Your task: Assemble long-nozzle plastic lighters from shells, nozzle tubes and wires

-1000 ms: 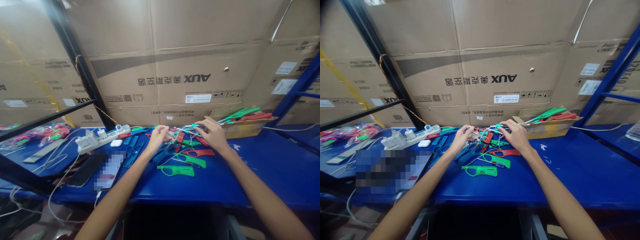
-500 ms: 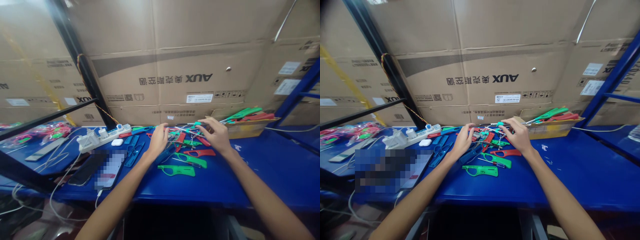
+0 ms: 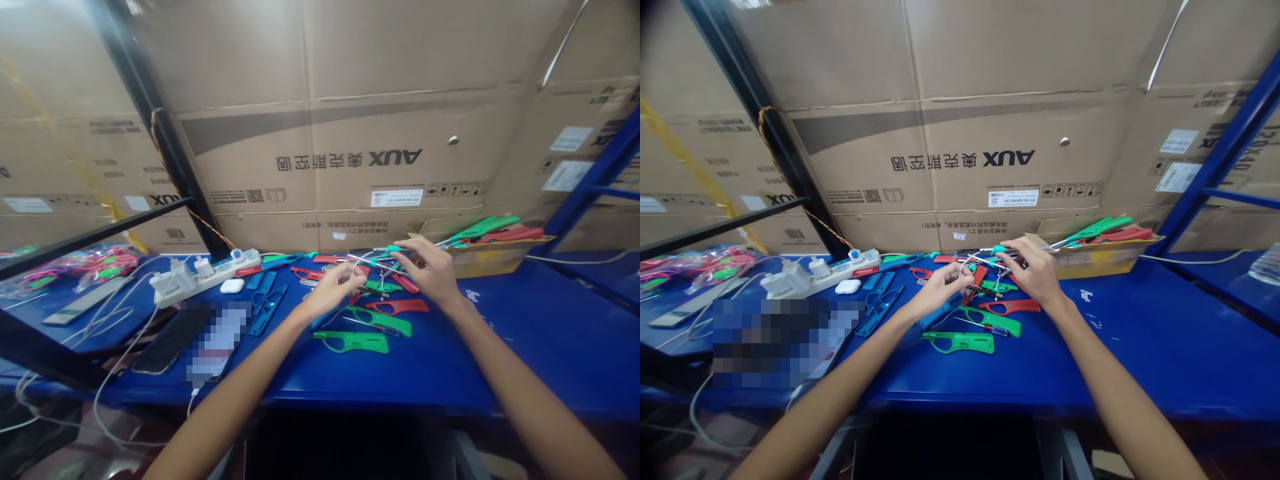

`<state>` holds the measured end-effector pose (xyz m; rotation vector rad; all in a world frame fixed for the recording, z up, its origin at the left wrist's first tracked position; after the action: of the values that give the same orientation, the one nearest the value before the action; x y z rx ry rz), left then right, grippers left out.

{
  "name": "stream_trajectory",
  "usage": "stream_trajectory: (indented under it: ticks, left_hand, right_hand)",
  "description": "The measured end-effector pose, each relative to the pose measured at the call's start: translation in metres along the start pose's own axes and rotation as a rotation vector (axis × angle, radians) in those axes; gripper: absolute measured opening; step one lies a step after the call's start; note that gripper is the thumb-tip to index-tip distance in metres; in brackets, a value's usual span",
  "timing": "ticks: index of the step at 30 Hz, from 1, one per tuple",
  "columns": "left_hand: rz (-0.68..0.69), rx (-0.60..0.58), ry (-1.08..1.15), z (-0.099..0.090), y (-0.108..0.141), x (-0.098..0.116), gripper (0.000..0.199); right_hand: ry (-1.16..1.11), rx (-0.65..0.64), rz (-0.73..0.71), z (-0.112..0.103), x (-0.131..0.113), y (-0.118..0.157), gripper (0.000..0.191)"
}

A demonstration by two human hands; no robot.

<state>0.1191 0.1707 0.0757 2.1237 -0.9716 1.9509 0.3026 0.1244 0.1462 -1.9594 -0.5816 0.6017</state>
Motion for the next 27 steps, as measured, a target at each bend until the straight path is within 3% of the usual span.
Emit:
stream_trajectory:
  ticks: [11,16,21,27]
  left_hand:
    - [0.135,0.148,-0.245,-0.02,0.001,0.017,0.034]
    - [0.17,0.207,-0.351,-0.023,0.004,0.018,0.028]
    - [0.193,0.269,-0.437,-0.024,0.01,0.021,0.03]
    - [0.248,0.268,-0.542,-0.02,0.013,0.029,0.028]
  right_hand:
    - [0.021,-0.018,0.022,0.001,0.007,-0.001,0.019]
    - [0.032,-0.021,0.034,0.002,0.007,0.0,0.018]
    - [0.042,0.063,0.078,-0.002,0.005,0.0,0.018]
    - [0.022,0.047,0.071,0.0,0.002,0.0,0.017]
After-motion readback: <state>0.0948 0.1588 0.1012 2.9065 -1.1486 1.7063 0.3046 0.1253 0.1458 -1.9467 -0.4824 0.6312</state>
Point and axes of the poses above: each hand's wrist, its own y-axis away from the middle knuckle, its own z-axis out of the palm, x = y × z, the point moved 8 cm from there along -y, towards the middle knuckle, and after that the axes turned 3 degrees about y, right-handed, at the moved point
